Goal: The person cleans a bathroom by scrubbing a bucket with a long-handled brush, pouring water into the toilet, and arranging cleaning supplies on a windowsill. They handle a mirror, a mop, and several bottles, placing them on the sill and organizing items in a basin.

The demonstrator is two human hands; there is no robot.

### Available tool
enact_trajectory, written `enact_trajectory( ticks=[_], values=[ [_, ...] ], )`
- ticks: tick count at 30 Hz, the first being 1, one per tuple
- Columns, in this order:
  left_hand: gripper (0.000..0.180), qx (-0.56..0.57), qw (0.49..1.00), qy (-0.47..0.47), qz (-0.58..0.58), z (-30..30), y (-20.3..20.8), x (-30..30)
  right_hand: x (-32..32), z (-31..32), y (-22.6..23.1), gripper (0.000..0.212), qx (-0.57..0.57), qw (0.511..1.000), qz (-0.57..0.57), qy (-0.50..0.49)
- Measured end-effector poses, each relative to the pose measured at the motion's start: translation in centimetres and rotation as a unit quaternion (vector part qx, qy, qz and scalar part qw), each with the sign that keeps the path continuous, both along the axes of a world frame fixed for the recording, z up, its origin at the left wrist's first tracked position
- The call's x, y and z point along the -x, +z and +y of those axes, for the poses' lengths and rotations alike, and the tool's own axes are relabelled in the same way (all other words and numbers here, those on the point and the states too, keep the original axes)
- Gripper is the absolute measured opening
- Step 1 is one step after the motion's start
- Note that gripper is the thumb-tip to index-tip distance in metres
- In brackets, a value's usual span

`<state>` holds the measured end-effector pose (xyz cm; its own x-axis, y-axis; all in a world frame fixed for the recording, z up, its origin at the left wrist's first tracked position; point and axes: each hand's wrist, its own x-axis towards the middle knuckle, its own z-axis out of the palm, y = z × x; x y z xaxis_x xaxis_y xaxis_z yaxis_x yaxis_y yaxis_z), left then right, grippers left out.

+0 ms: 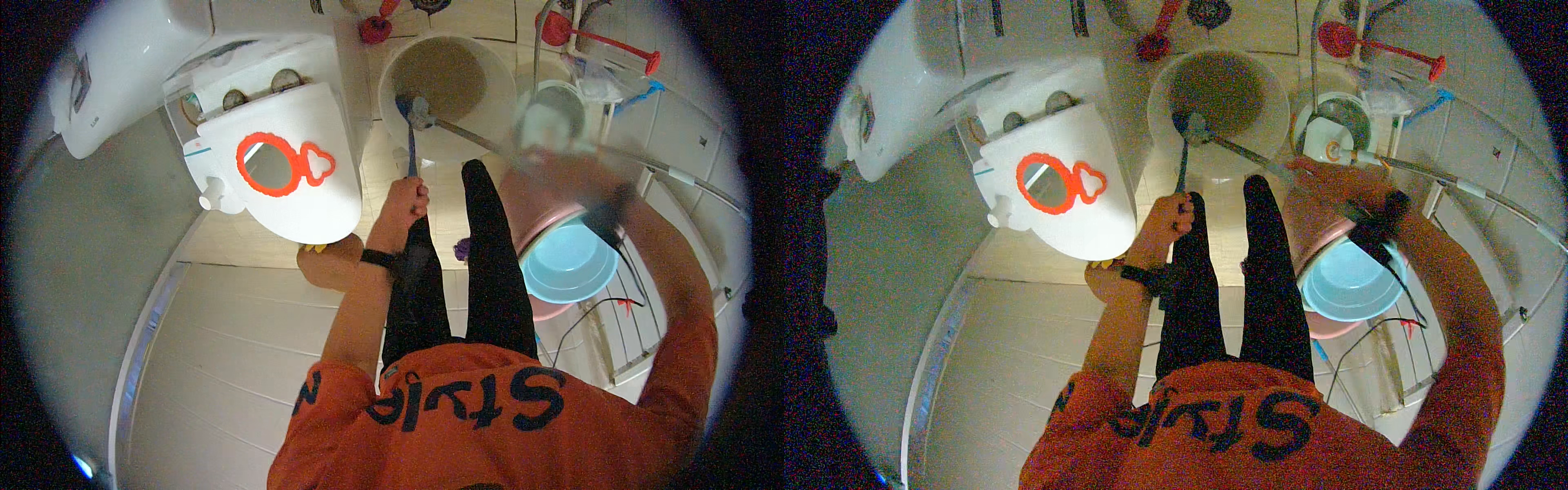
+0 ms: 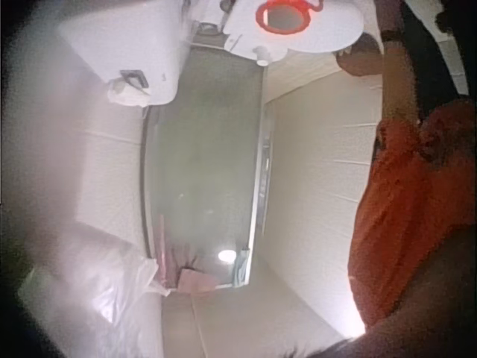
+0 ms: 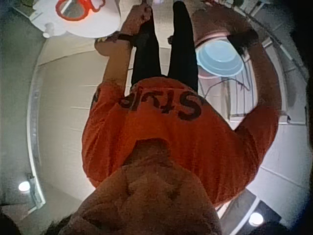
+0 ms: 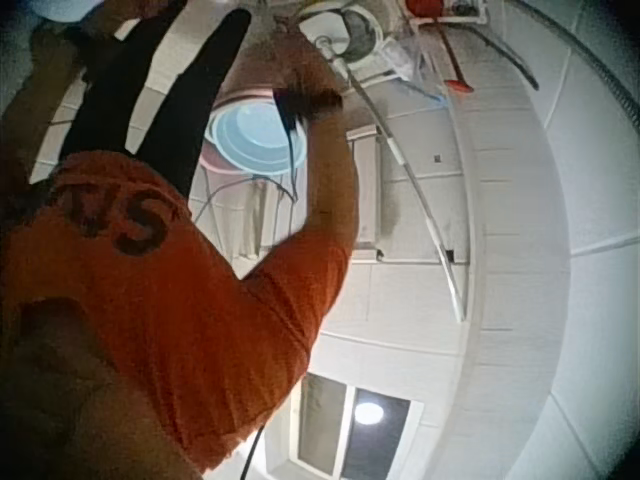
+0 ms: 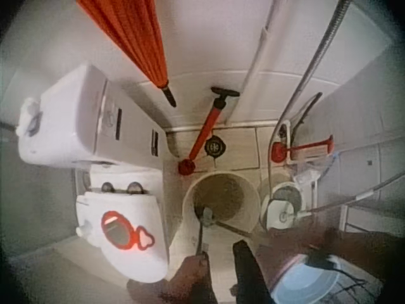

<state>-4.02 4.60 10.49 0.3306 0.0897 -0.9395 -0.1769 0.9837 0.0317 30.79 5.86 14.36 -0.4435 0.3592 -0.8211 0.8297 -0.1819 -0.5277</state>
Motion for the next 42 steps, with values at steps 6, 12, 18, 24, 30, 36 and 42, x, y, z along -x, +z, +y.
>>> enact_trajectory(
  ticks=[6,12,18,24,30,36,42],
  values=[
    [0.019,0.091,0.989,0.104,0.042,-0.8,0.5,-0.7,5.4,1.1,-7.0,0.033,0.079,0.983,0.079,-0.148],
    [0.025,0.09,0.991,0.097,0.029,-0.7,3.1,-1.8,-2.4,1.2,0.5,0.032,0.052,0.998,-0.016,0.037],
    [0.027,0.108,0.988,0.103,-0.031,-1.9,4.6,-1.5,3.0,2.0,-8.0,0.039,0.108,0.97,0.199,-0.086],
    [0.026,0.116,0.983,0.141,-0.017,-3.2,2.7,-1.3,1.4,3.4,-4.7,0.041,0.076,0.978,0.12,-0.152],
    [0.026,0.196,0.958,0.209,-0.013,-2.9,1.5,-1.6,-2.7,5.5,4.1,0.047,0.077,0.995,0.027,0.05],
    [0.021,0.175,0.965,0.195,-0.008,-2.3,3.6,-1.6,2.2,4.0,-3.6,0.043,0.028,0.997,0.07,0.012],
    [0.023,0.157,0.972,0.174,-0.002,-2.1,3.6,-1.9,-0.5,4.6,1.7,0.047,-0.24,0.87,0.115,0.416]
  ],
)
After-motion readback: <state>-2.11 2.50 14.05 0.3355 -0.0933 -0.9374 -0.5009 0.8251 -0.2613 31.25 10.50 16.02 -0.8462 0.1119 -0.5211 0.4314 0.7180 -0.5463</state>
